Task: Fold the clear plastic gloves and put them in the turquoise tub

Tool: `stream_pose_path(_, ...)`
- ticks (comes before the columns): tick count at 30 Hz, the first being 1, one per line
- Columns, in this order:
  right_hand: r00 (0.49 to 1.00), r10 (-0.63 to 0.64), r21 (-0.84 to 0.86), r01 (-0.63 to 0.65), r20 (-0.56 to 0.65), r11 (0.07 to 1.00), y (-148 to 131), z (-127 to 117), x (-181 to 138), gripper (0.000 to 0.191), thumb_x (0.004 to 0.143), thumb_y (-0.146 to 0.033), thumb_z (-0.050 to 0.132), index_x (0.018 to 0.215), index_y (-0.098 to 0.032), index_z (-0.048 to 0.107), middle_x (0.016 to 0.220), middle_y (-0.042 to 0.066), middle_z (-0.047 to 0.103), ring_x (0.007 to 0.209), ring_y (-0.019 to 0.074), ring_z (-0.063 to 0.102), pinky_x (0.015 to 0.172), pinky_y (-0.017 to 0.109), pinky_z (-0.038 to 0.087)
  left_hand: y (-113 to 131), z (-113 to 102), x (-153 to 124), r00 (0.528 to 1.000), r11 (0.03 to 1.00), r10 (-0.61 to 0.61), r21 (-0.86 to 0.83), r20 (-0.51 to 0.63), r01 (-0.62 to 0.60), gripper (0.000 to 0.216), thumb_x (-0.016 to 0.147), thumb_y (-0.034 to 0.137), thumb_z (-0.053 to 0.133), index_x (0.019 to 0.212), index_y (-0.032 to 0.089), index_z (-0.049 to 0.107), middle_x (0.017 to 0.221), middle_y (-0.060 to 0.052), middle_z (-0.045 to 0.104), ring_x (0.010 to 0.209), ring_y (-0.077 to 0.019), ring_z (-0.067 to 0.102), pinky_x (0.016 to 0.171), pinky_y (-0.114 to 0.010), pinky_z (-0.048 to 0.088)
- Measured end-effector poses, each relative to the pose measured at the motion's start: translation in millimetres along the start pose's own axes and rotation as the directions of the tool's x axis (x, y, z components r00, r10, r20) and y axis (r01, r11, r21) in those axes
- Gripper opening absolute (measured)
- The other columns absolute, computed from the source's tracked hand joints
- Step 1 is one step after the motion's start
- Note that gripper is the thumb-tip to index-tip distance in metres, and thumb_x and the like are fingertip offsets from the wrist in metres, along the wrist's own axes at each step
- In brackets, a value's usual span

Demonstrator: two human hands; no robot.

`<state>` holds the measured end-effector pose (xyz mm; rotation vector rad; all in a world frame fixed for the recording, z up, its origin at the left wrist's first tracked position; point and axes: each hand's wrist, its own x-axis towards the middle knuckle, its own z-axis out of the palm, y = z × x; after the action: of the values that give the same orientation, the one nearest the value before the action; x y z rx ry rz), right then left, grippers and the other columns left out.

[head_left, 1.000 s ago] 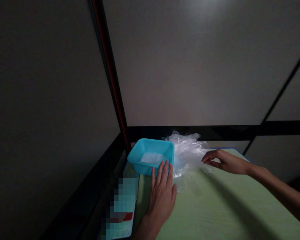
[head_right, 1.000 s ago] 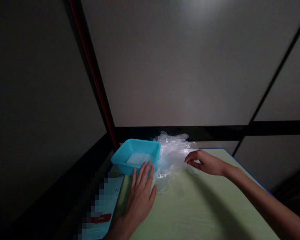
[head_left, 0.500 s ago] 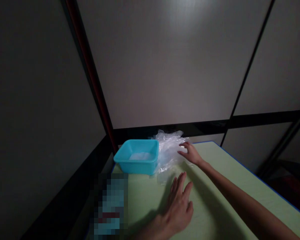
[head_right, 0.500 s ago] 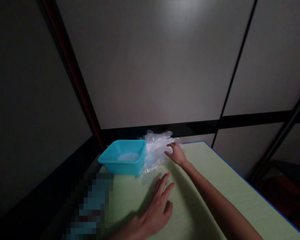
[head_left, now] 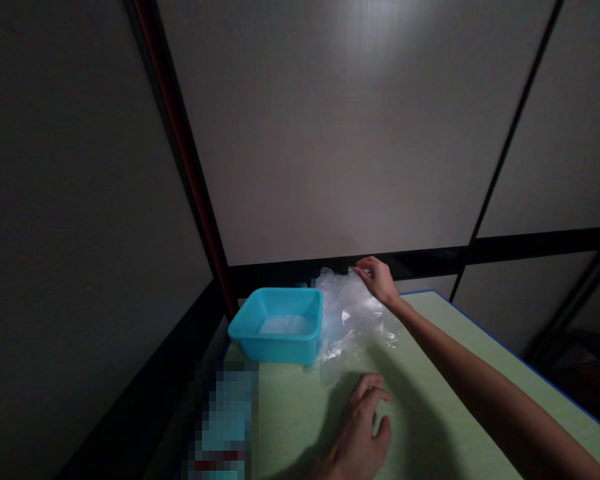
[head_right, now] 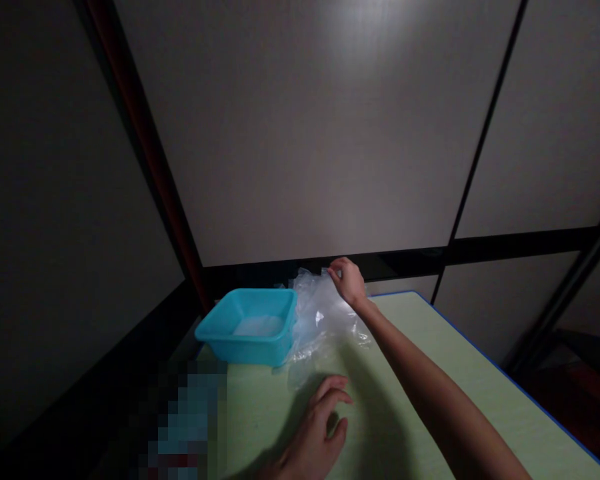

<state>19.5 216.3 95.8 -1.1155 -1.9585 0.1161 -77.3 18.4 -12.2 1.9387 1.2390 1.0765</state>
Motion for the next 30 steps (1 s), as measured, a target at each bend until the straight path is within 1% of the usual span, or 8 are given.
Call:
stream_pose_path(8,0.982,0.026,0.21,0.014,-0.187,0.978,-20,-76,-12,0.03,0.083,-0.04,0.044,0.077,-0.013,0.057,0.068,0.005,0.058,0.06,0.014,0.053,0.055,0.026,0.043,-13,4,10,0.992,0.978,-0.098,-0.193,-0.085,0.08,0.03,0.057,-0.004,0.041,0.075,0.018,0.051,0.093,-0.003,0.056,0.092,-0.0163,0.053,0.077,-0.029,0.044)
stream_pose_path(13,0.959,-0.003,0.537,-0.155,0.282,0.829,-12,-103,-64,0.028,0.077,-0.042,0.054,0.071,-0.015,0.054,0.068,0.002,0.058,0.058,0.0105,0.051,0.049,0.022,0.042,-19,4,13,0.983,0.951,-0.162,-0.282,-0.092,0.13,0.031,0.061,-0.002,0.042,0.083,0.017,0.052,0.088,-0.003,0.057,0.087,-0.0153,0.055,0.077,-0.028,0.044)
stream_pose_path(17,0.743,-0.13,0.602,-0.412,0.656,0.684,14,-102,-119,0.026,0.076,-0.04,0.058,0.068,-0.015,0.056,0.089,0.007,0.064,0.07,0.011,0.056,0.052,0.02,0.043,-23,4,16,0.98,0.929,-0.174,-0.348,-0.101,0.129,0.032,0.063,0.001,0.042,0.091,0.017,0.049,0.095,-0.005,0.057,0.087,-0.0151,0.058,0.075,-0.027,0.045)
stream_pose_path(23,0.369,-0.448,0.57,-0.654,0.814,0.497,60,-89,-171,0.05,0.055,-0.047,0.074,0.088,-0.011,0.063,0.096,0.014,0.064,0.08,0.0203,0.062,0.045,0.018,0.043,-32,5,20,0.943,0.844,-0.245,-0.528,-0.224,0.094,0.03,0.069,0.024,0.053,0.097,0.018,0.044,0.092,-0.004,0.06,0.087,-0.0191,0.059,0.079,-0.032,0.044)
stream_pose_path(24,0.372,-0.473,0.582,-0.677,0.799,0.451,64,-88,-174,0.052,0.053,-0.046,0.075,0.09,-0.012,0.063,0.097,0.014,0.064,0.08,0.021,0.063,0.044,0.018,0.043,-33,4,20,0.936,0.827,-0.266,-0.554,-0.232,0.098,0.033,0.07,0.028,0.053,0.099,0.018,0.043,0.094,-0.004,0.059,0.089,-0.0196,0.059,0.08,-0.033,0.044)
stream_pose_path(26,0.512,-0.42,0.653,-0.675,0.75,0.343,69,-85,-176,0.044,0.055,-0.043,0.075,0.086,-0.014,0.063,0.096,0.012,0.064,0.078,0.019,0.063,0.044,0.017,0.043,-31,2,21,0.921,0.768,-0.323,-0.628,-0.217,0.122,0.036,0.073,0.035,0.051,0.103,0.018,0.04,0.1,-0.007,0.058,0.091,-0.0205,0.059,0.081,-0.034,0.044)
stream_pose_path(28,0.699,-0.214,0.728,-0.622,0.682,0.287,70,-83,-175,0.028,0.061,-0.038,0.073,0.075,-0.016,0.062,0.09,0.007,0.065,0.076,0.0149,0.062,0.049,0.017,0.045,-29,0,21,0.918,0.732,-0.351,-0.665,-0.183,0.147,0.037,0.076,0.038,0.046,0.105,0.017,0.039,0.101,-0.008,0.058,0.09,-0.0208,0.06,0.08,-0.035,0.044)
stream_pose_path(30,0.795,0.036,0.748,-0.583,0.605,0.318,67,-80,-171,0.022,0.066,-0.035,0.07,0.068,-0.017,0.058,0.086,0.004,0.064,0.075,0.0125,0.06,0.056,0.019,0.047,-27,0,22,0.922,0.743,-0.345,-0.65,-0.173,0.156,0.037,0.077,0.04,0.046,0.105,0.017,0.04,0.102,-0.009,0.057,0.09,-0.0209,0.06,0.08,-0.036,0.044)
